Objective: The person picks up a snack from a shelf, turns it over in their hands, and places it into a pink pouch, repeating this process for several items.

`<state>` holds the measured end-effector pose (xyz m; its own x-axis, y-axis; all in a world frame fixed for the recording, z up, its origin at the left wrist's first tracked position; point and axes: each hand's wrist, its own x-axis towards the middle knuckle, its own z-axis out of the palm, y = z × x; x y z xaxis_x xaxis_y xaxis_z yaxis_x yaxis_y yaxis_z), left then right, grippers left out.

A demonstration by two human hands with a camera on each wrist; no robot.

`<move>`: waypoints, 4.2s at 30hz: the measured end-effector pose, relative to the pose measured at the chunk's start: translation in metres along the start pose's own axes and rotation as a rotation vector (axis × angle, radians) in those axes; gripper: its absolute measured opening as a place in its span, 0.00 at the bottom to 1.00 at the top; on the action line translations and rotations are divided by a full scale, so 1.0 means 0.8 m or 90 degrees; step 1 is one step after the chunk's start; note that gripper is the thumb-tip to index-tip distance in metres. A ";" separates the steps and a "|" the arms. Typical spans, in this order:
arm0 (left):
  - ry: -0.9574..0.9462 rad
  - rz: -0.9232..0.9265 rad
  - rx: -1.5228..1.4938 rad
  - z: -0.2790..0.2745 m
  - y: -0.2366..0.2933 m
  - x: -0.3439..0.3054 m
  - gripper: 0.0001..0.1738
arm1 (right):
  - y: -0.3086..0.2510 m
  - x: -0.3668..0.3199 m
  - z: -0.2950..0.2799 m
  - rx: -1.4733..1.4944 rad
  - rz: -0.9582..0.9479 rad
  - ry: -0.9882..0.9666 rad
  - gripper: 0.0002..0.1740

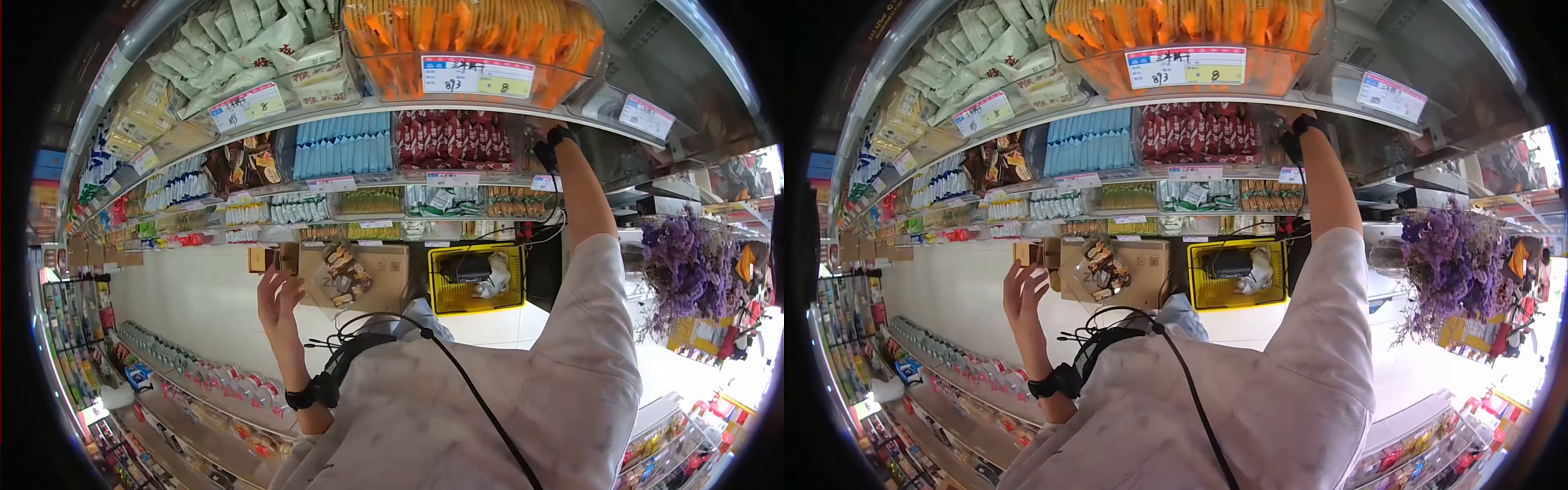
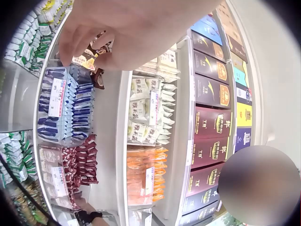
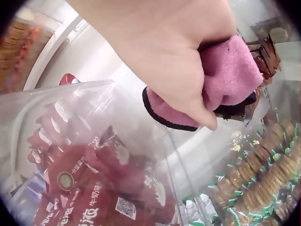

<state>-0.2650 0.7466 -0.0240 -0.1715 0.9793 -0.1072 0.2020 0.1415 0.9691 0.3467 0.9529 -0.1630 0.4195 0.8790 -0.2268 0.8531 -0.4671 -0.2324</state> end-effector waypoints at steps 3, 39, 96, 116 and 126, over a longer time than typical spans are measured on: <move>0.004 0.001 0.012 0.001 0.004 0.000 0.27 | 0.008 0.015 0.012 -0.026 0.001 0.033 0.22; -0.279 0.047 -0.112 -0.049 -0.014 0.022 0.16 | -0.187 -0.377 -0.065 1.018 -0.011 0.025 0.20; 0.010 0.301 -0.115 -0.097 -0.005 0.063 0.17 | -0.528 -0.498 0.010 0.817 -0.419 -0.100 0.12; -0.122 0.203 -0.371 -0.140 0.019 0.023 0.18 | -0.510 -0.520 0.006 0.820 -0.327 -0.497 0.20; -0.044 0.146 -0.477 -0.155 0.006 0.024 0.22 | -0.519 -0.525 0.014 0.797 -0.386 -0.296 0.18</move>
<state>-0.3869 0.7478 0.0060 -0.1382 0.9825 0.1245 -0.4834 -0.1766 0.8574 -0.1872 0.7763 0.0178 -0.2399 0.9706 -0.0180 -0.0640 -0.0343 -0.9974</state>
